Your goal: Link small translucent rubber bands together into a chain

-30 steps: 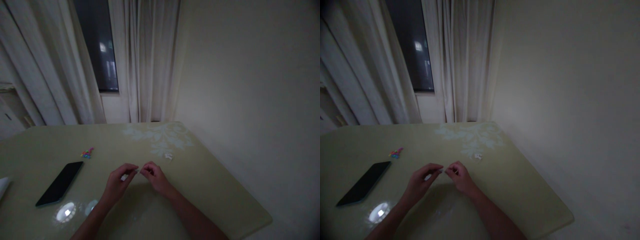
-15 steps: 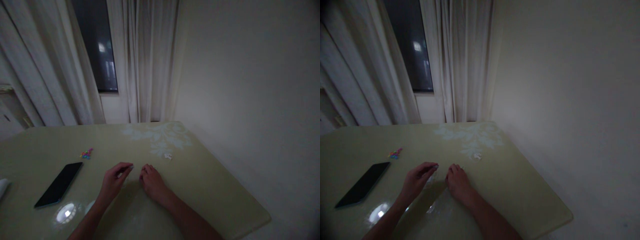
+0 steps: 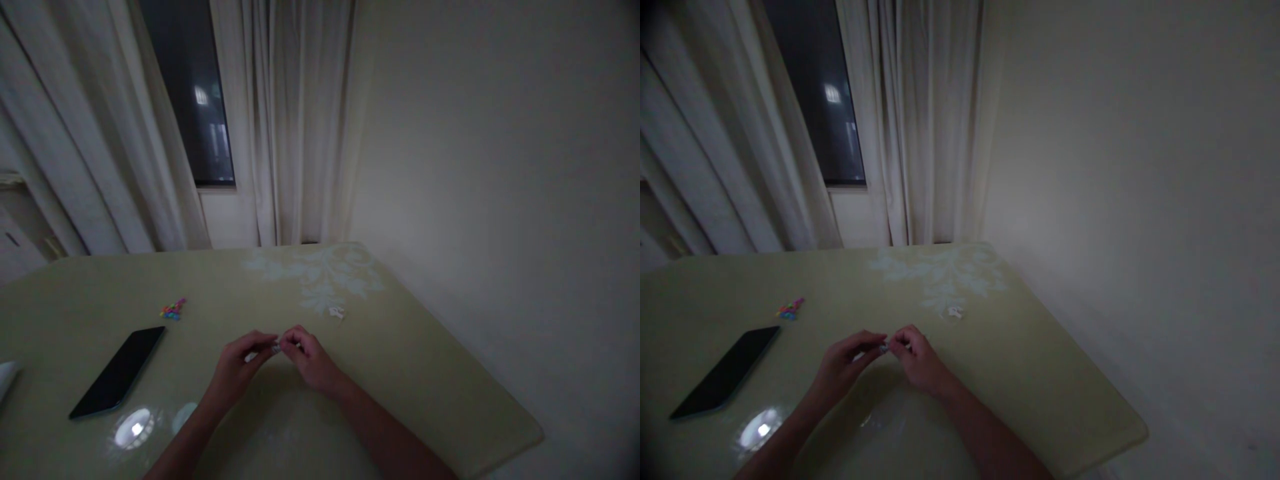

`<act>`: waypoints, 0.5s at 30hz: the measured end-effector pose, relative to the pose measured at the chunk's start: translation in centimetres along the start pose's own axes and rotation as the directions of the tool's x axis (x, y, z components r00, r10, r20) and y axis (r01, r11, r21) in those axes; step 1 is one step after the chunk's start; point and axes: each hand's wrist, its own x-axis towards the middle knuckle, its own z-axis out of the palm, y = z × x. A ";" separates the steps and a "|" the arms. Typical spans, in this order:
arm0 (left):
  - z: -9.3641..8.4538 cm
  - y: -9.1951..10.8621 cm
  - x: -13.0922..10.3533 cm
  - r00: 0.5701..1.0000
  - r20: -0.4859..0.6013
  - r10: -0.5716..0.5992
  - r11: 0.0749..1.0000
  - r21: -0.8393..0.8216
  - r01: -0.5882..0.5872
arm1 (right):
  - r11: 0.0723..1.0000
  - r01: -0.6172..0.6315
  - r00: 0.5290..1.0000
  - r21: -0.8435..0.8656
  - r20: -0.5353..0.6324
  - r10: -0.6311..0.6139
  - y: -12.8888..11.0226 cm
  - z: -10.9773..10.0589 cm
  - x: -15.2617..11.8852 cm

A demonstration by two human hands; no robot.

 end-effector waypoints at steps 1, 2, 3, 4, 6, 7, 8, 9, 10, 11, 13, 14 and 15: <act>0.1 0.1 0.0 1.000 0.009 0.017 1.000 -0.002 -0.017 | 1.000 -0.012 1.000 0.020 0.007 0.012 0.0 0.1 0.0; 0.1 0.2 0.1 0.999 0.017 0.037 0.999 0.004 -0.037 | 0.999 -0.023 1.000 0.034 0.007 0.023 0.0 0.2 0.0; 0.0 0.3 0.1 0.998 0.020 0.057 0.998 0.016 -0.058 | 0.999 -0.033 0.999 0.040 -0.003 0.034 0.0 0.2 0.0; 0.0 0.4 0.2 0.997 0.014 0.072 0.997 0.029 -0.072 | 0.998 -0.045 0.999 0.037 -0.026 0.046 0.0 0.3 0.0; -0.3 0.5 0.2 0.997 -0.031 0.070 0.996 0.055 -0.068 | 0.997 -0.074 0.994 -0.003 -0.086 0.074 0.2 0.5 -0.1; -0.4 0.5 0.2 0.997 -0.060 0.054 0.997 0.063 -0.050 | 0.996 -0.080 0.992 -0.046 -0.102 0.075 0.2 0.6 -0.3; -0.6 0.5 0.2 0.996 -0.086 0.032 0.997 0.066 -0.027 | 0.993 -0.072 0.994 -0.098 -0.093 0.063 0.2 0.8 -0.5; -0.7 0.5 0.2 0.994 -0.112 0.009 0.998 0.062 -0.002 | 0.987 -0.048 0.998 -0.154 -0.052 0.040 0.2 1.0 -0.8; -0.8 0.4 0.2 0.991 -0.132 -0.015 0.998 0.055 0.022 | 0.977 -0.006 1.000 -0.211 0.017 0.010 0.2 1.2 -1.1; -0.9 0.3 0.2 0.989 -0.147 -0.034 0.998 0.047 0.041 | 0.962 0.048 0.994 -0.269 0.104 -0.020 0.2 1.5 -1.4; -1.0 0.2 0.2 0.983 -0.177 -0.045 0.998 0.030 0.051 | 0.905 0.159 0.964 -0.395 0.260 -0.055 0.1 2.1 -2.1; -1.0 0.1 0.2 0.982 -0.185 -0.038 0.999 0.026 0.044 | 0.859 0.210 0.947 -0.468 0.315 -0.059 0.1 2.4 -2.3; -1.0 0.1 0.3 0.982 -0.190 -0.026 0.999 0.025 0.031 | 0.801 0.259 0.933 -0.540 0.356 -0.062 0.2 2.6 -2.4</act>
